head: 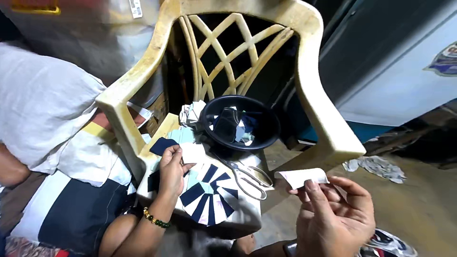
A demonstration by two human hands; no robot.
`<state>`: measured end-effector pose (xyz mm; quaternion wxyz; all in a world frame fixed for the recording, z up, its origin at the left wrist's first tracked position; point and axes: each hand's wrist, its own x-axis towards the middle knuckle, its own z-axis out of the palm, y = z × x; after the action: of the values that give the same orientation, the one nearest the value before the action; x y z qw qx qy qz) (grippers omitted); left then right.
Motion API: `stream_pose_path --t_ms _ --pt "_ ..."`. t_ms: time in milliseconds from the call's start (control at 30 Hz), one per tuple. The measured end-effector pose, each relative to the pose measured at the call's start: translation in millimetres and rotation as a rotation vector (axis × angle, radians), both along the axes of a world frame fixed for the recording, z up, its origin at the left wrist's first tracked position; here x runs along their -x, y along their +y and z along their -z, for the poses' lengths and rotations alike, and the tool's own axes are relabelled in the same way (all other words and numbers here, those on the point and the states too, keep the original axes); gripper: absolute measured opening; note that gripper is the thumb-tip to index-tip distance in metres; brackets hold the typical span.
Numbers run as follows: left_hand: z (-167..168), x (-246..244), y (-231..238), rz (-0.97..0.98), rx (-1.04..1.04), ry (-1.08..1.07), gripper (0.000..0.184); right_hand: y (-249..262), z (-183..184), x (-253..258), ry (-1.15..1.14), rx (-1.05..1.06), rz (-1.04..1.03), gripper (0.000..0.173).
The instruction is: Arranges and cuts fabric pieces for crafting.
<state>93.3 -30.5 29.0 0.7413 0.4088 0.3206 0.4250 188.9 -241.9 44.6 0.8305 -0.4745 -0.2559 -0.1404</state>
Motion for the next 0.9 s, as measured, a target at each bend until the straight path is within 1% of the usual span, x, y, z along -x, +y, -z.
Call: stream_pose_path --t_ms 33,133,233,333,400,433,500,533,600,633,667,700,733,800,900 --pt "1.6 -5.1 -2.9 0.026 -0.026 0.030 0.011 -2.2 0.5 -0.4 -0.018 -0.007 0.014 0.033" --pt "6.8 -26.1 -18.2 0.172 -0.125 0.130 0.011 -11.5 8.0 -6.2 -0.100 0.034 0.067 0.027" --pt "6.7 -57.6 -35.9 0.386 -0.178 0.226 0.019 -16.1 10.1 -8.5 -0.113 0.121 0.094 0.027" --pt "8.5 -91.3 -50.1 0.550 -0.126 0.316 0.024 -16.8 14.2 -10.0 -0.123 0.230 0.045 0.023" --pt "11.4 -99.7 -54.0 0.622 -0.168 0.388 0.031 -16.2 17.9 -11.1 -0.110 0.290 -0.050 0.025" --pt "9.9 -97.3 -57.4 0.628 -0.205 0.405 0.032 -15.8 19.0 -11.1 -0.083 0.301 -0.120 0.025" --pt "0.9 -79.9 -66.8 0.634 -0.231 0.357 0.029 -13.9 20.1 -10.0 -0.003 0.286 -0.291 0.020" --pt "-5.7 -66.5 -70.3 0.671 -0.189 0.297 0.031 -11.9 21.1 -9.9 0.027 0.276 -0.377 0.019" --pt "-14.8 -40.0 -72.5 0.815 -0.063 0.166 0.041 -7.2 25.1 -10.2 0.046 0.288 -0.527 0.019" --pt "-15.8 -28.6 -70.0 0.896 -0.017 0.111 0.041 -4.5 26.8 -9.4 0.047 0.312 -0.571 0.019" --pt "-15.6 -18.3 -66.2 0.947 -0.002 0.074 0.033 -2.0 28.3 -8.2 0.044 0.341 -0.598 0.019" --pt "-15.5 -8.8 -63.1 0.944 -0.033 0.074 0.025 0.4 28.9 -6.5 0.041 0.370 -0.605 0.018" --pt "-13.8 -0.5 -60.1 0.909 -0.080 0.087 0.026 2.6 29.2 -4.2 0.040 0.401 -0.593 0.017" --pt "-9.5 14.3 -54.5 0.818 -0.156 0.104 0.035 7.5 30.1 -0.1 0.032 0.451 -0.552 0.016" --pt "-2.4 31.6 -52.4 0.652 -0.249 0.085 0.038 16.2 36.6 2.6 0.010 0.458 -0.571 0.013"
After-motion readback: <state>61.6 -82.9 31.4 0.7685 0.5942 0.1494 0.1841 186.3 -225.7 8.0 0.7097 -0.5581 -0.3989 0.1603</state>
